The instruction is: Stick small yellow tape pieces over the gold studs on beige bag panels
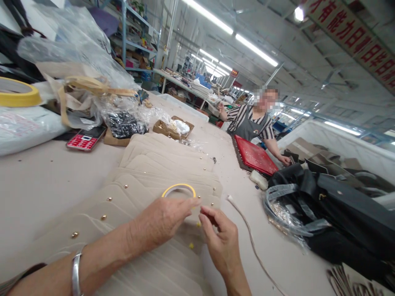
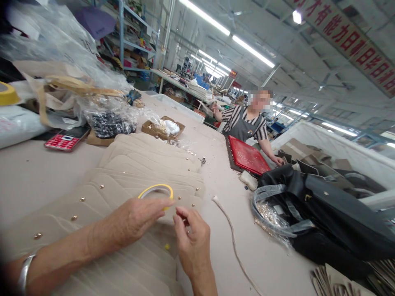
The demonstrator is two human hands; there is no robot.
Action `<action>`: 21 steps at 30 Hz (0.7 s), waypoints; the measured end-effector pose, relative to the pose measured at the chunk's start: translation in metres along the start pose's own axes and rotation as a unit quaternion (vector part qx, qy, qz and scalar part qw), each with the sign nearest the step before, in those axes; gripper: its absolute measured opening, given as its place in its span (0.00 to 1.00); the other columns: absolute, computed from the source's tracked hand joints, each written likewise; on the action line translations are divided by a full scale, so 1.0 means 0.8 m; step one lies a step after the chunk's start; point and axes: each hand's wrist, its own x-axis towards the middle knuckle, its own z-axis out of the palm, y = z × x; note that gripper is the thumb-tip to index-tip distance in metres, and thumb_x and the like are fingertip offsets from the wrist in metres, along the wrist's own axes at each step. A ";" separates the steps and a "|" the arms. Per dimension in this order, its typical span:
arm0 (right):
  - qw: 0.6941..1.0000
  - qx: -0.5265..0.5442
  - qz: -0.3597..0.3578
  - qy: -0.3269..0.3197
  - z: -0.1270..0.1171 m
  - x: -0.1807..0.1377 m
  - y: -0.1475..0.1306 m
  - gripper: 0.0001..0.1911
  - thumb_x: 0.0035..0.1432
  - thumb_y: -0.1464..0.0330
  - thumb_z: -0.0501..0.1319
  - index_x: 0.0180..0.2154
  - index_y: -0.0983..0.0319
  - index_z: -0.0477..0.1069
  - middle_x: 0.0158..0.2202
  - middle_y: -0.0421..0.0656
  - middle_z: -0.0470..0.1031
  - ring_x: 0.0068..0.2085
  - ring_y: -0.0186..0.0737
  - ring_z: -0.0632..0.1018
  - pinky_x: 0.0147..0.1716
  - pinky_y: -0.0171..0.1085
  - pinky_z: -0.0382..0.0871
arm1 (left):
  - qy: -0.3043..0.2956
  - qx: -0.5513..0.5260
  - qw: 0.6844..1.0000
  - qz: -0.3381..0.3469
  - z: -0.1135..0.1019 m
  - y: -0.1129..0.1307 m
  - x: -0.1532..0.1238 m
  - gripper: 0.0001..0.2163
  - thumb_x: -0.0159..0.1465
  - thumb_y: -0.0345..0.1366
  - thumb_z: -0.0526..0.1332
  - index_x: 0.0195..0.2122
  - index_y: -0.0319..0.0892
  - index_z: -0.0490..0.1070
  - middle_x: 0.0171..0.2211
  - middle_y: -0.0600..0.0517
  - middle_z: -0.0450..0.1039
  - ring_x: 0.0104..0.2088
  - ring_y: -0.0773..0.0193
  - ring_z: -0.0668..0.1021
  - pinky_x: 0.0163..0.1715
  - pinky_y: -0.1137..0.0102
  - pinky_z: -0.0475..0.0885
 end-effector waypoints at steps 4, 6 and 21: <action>0.994 -0.014 -0.105 -0.021 0.008 0.007 -0.007 0.12 0.61 0.74 0.57 0.44 0.60 0.74 0.38 0.45 0.78 0.37 0.39 0.77 0.35 0.34 0.72 | -0.007 0.008 1.000 0.005 0.002 0.001 -0.001 0.22 0.70 0.31 0.49 0.65 0.43 0.48 0.44 0.47 0.78 0.43 0.61 0.79 0.42 0.68 0.75; 0.989 -0.044 -0.136 -0.022 0.011 0.010 -0.009 0.12 0.61 0.76 0.56 0.43 0.60 0.74 0.37 0.46 0.78 0.37 0.39 0.77 0.35 0.35 0.72 | -0.014 0.023 1.000 0.003 0.004 0.002 -0.002 0.23 0.70 0.30 0.51 0.64 0.40 0.47 0.43 0.46 0.78 0.41 0.60 0.80 0.39 0.68 0.75; 0.985 -0.109 -0.118 0.065 0.030 0.010 -0.007 0.08 0.56 0.74 0.57 0.29 0.61 0.74 0.23 0.39 0.75 0.22 0.33 0.74 0.25 0.30 0.68 | -0.016 0.044 0.998 -0.044 0.000 0.009 0.003 0.08 0.68 0.28 0.49 0.33 0.43 0.64 0.27 0.54 0.71 0.27 0.64 0.74 0.26 0.71 0.64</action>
